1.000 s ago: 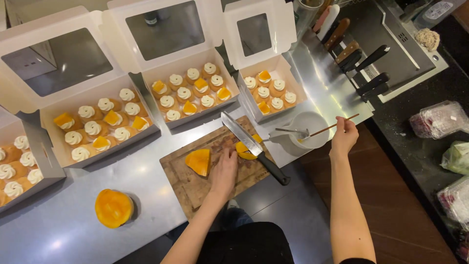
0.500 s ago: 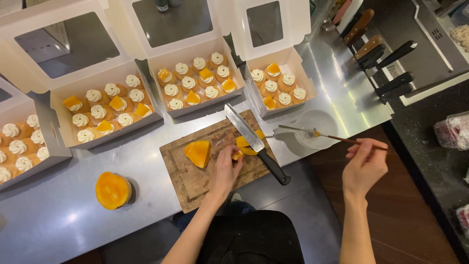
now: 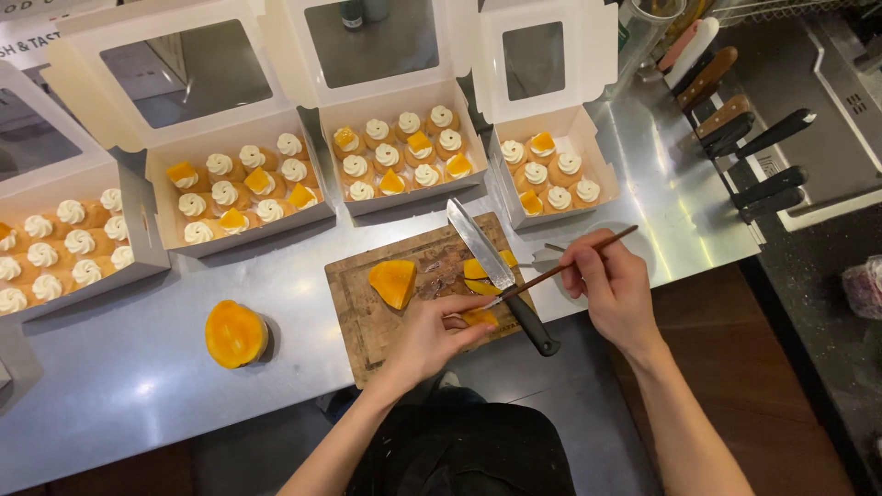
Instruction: Slicing mangoes and placing the pieces on top of frosted cupcakes in boxes.
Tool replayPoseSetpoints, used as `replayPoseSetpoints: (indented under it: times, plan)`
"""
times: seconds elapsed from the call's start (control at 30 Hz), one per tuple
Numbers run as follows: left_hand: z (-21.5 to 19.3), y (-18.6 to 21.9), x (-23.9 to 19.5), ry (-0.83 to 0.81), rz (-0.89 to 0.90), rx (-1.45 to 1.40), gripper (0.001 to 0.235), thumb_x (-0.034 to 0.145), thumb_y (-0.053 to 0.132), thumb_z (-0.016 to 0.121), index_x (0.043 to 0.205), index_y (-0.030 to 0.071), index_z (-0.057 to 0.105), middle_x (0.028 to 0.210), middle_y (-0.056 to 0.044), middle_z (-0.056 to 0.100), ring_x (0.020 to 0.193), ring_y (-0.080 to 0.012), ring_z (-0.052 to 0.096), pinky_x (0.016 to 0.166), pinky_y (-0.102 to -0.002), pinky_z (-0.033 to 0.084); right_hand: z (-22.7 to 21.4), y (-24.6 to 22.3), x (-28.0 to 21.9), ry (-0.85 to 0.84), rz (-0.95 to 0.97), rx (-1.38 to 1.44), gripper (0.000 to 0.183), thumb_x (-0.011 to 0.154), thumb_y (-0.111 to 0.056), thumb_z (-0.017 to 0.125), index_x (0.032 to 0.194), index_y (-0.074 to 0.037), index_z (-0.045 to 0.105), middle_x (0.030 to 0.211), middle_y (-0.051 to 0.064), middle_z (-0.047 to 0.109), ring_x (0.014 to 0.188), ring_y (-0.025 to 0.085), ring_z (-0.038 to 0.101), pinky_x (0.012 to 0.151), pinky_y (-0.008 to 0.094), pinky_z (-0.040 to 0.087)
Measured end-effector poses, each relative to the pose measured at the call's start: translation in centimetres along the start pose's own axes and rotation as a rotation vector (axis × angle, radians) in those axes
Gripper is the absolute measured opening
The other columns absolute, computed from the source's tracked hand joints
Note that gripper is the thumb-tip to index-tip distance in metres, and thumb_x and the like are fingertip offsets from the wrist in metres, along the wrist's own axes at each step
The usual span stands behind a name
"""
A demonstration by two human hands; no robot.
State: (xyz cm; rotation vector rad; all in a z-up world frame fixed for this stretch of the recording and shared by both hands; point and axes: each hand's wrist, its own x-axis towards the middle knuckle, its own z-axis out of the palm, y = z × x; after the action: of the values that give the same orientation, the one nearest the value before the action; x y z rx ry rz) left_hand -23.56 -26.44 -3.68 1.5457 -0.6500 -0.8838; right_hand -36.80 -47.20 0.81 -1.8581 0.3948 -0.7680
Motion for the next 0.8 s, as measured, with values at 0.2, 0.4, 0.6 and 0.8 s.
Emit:
replayPoseSetpoints:
  times: [0.2, 0.4, 0.6, 0.8]
  plan:
    - [-1.5, 2.1, -1.9, -0.021, 0.127, 0.014, 0.041, 0.077, 0.012, 0.090, 0.116, 0.008, 0.079, 0.105, -0.014, 0.079, 0.096, -0.0159, 0.071, 0.076, -0.022, 0.062, 0.9, -5.3, 1.8, -0.230, -0.095, -0.128, 0.024, 0.104, -0.017, 0.057, 0.086, -0.008, 0.069, 0.055, 0.006, 0.065, 0.047, 0.015, 0.060, 0.047, 0.025, 0.053]
    - [-1.9, 3.1, -3.0, -0.005, 0.135, -0.043, 0.041, 0.079, 0.008, 0.087, 0.119, 0.004, 0.078, 0.106, -0.017, 0.078, 0.096, -0.0168, 0.070, 0.075, -0.024, 0.064, -0.4, -7.0, 2.6, -0.260, -0.176, -0.244, 0.026, 0.106, -0.015, 0.055, 0.085, -0.007, 0.068, 0.055, 0.006, 0.062, 0.046, 0.017, 0.056, 0.047, 0.027, 0.051]
    - [-1.3, 3.5, -3.2, -0.028, 0.173, -0.004, 0.042, 0.079, 0.007, 0.087, 0.119, -0.001, 0.076, 0.106, -0.019, 0.077, 0.095, -0.0176, 0.071, 0.074, -0.026, 0.064, 0.8, -8.2, 2.2, -0.242, -0.130, -0.072, 0.026, 0.104, -0.017, 0.056, 0.085, -0.007, 0.069, 0.053, 0.004, 0.064, 0.043, 0.012, 0.059, 0.044, 0.022, 0.053]
    - [-0.5, 4.8, -3.7, -0.013, 0.226, 0.015, 0.040, 0.079, 0.005, 0.086, 0.118, 0.004, 0.077, 0.107, -0.017, 0.078, 0.099, -0.0206, 0.072, 0.075, -0.025, 0.065, -0.9, -8.9, 1.6, -0.126, 0.008, -0.093, 0.026, 0.106, -0.011, 0.056, 0.085, 0.000, 0.067, 0.051, 0.011, 0.061, 0.041, 0.016, 0.059, 0.038, 0.025, 0.052]
